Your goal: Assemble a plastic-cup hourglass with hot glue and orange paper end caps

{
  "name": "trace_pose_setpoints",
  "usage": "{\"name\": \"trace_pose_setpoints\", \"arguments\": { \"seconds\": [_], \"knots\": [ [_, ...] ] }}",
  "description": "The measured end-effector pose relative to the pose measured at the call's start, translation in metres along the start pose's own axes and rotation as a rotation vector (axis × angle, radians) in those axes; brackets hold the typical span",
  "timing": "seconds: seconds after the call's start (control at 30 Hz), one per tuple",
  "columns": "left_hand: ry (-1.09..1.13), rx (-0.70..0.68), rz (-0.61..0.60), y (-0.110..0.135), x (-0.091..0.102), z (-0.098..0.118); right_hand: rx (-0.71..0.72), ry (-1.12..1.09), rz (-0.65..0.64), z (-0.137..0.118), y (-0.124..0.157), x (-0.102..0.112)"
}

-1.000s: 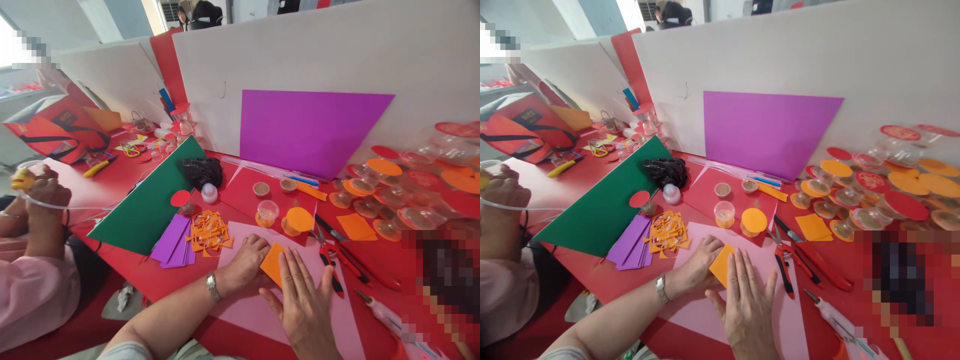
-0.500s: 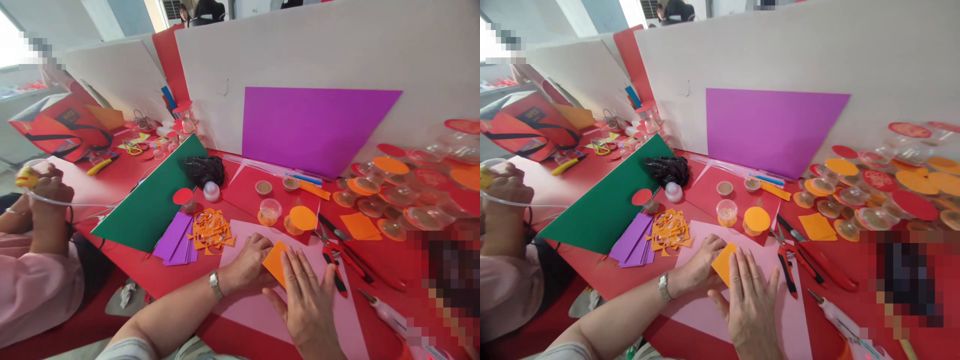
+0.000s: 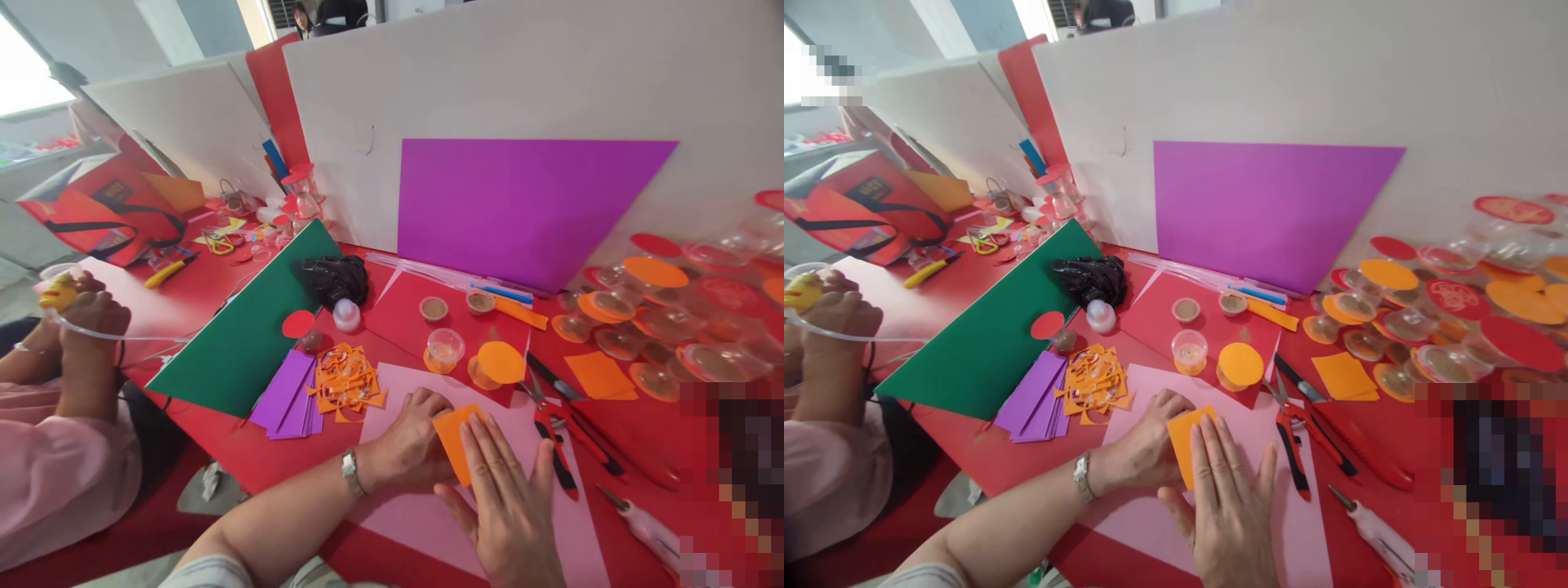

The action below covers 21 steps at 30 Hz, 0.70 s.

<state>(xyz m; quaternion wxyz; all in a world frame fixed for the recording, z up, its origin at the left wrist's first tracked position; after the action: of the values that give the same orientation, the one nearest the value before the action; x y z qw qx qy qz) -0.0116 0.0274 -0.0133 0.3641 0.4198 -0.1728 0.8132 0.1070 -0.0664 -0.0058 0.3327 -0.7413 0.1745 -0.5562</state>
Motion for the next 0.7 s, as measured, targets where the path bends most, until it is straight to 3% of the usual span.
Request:
{"name": "trace_pose_setpoints", "arguments": {
  "seconds": [0.7],
  "knots": [
    [-0.032,-0.002,-0.014,-0.0002,0.0012,-0.0006,0.024,0.0,0.008,0.0023,0.0001,0.0053]
  ]
}}
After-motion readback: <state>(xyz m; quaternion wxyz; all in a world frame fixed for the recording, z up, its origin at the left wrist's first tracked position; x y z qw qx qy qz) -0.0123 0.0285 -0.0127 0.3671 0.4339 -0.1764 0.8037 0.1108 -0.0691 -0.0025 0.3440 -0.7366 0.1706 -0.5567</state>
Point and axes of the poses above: each hand's wrist, its own y-axis away from the middle knuckle, its own x-axis out of the back of the hand, z = x × y, the point moved 1 cm from there along -y, towards the middle knuckle, and after that the axes turned 5 degrees about x, right-handed, at the moved point
